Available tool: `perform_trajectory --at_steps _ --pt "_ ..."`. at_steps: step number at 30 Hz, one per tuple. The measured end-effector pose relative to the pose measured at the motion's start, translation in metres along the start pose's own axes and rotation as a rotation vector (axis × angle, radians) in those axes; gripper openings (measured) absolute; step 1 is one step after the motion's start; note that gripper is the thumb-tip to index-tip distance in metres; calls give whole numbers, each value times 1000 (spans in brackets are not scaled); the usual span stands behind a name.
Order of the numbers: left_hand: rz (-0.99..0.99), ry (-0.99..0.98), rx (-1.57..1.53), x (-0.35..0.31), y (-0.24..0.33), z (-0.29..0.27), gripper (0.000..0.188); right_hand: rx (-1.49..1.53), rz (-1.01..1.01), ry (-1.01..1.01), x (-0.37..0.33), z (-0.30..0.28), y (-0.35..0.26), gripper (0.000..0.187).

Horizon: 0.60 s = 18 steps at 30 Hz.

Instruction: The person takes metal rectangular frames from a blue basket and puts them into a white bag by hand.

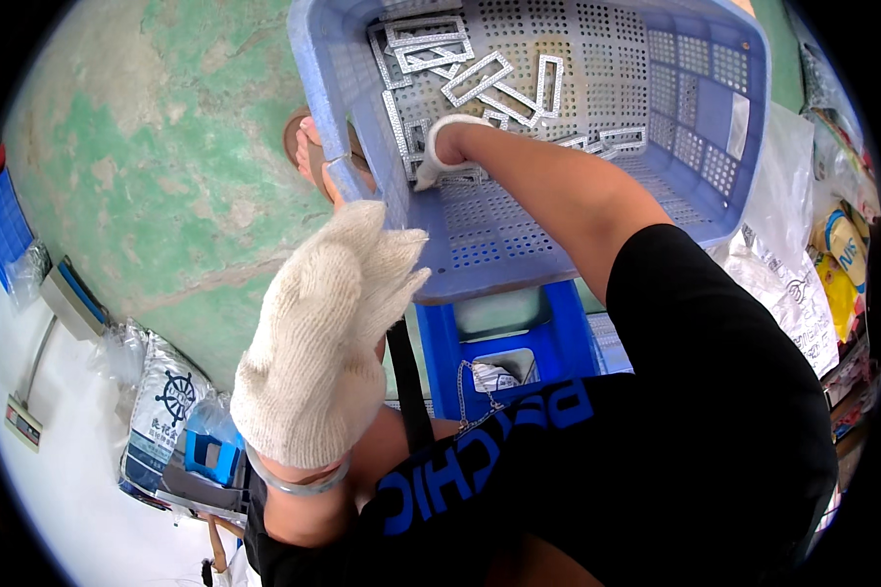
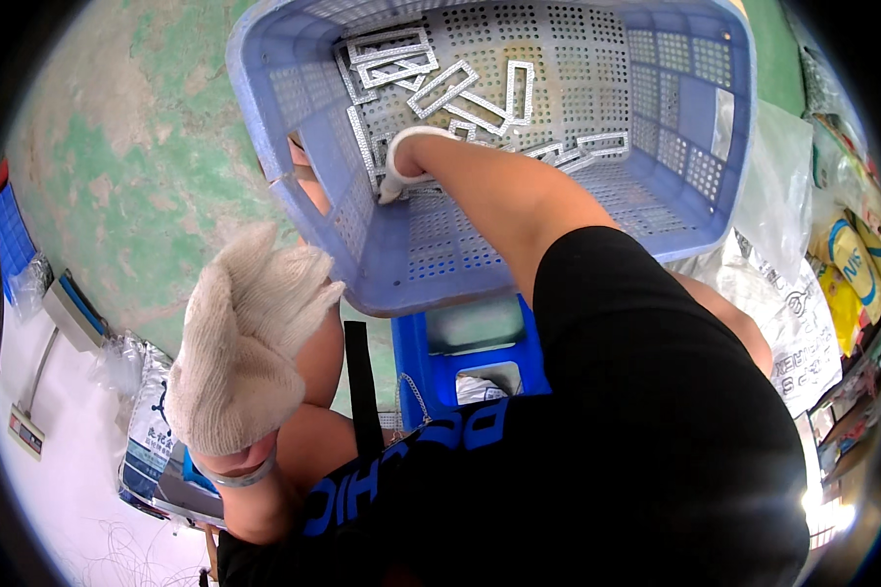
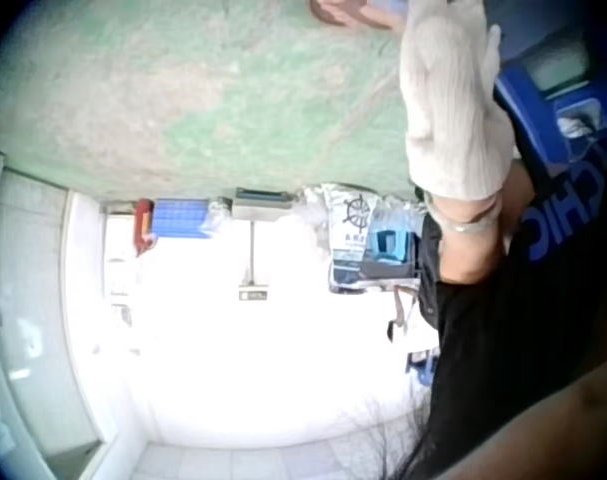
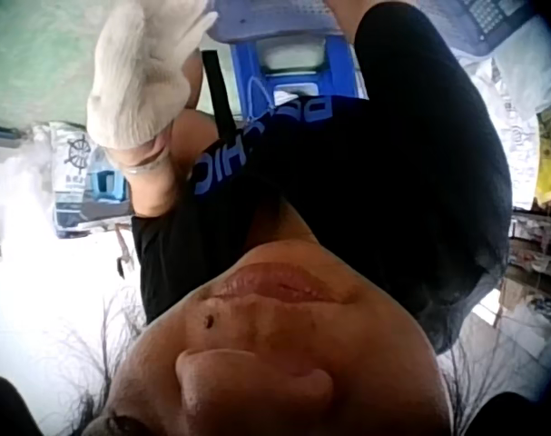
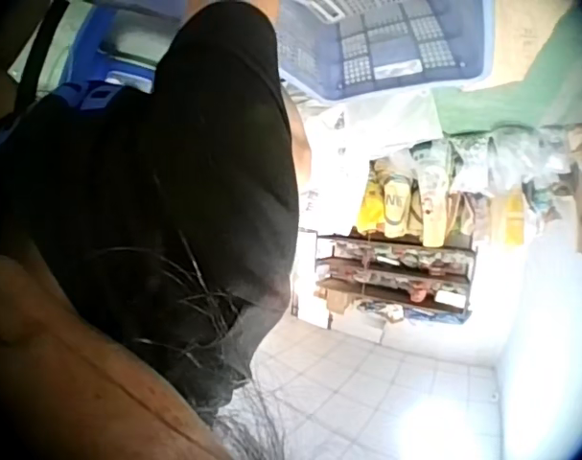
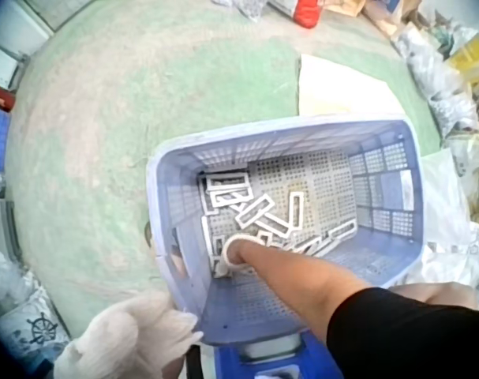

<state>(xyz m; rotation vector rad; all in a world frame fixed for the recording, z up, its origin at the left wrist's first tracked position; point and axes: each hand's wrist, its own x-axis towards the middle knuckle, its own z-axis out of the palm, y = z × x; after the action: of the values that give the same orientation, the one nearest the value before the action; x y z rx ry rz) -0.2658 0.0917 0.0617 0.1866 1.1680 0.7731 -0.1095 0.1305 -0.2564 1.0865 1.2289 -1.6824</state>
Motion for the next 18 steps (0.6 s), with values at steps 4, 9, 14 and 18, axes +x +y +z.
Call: perform_trajectory --at_steps 4,9,14,18 --pt "129 -204 -139 -6 -7 -5 54 -192 -36 -61 2 4 2 72" --pt "-27 1 -307 -5 4 7 52 -366 -127 -107 -18 -7 -4 72" --pt "243 -303 -17 3 -11 -9 54 -172 -229 -112 -21 -5 15 69" --pt "261 -327 -103 3 -16 -8 61 -43 -272 -27 -31 -6 26 67"
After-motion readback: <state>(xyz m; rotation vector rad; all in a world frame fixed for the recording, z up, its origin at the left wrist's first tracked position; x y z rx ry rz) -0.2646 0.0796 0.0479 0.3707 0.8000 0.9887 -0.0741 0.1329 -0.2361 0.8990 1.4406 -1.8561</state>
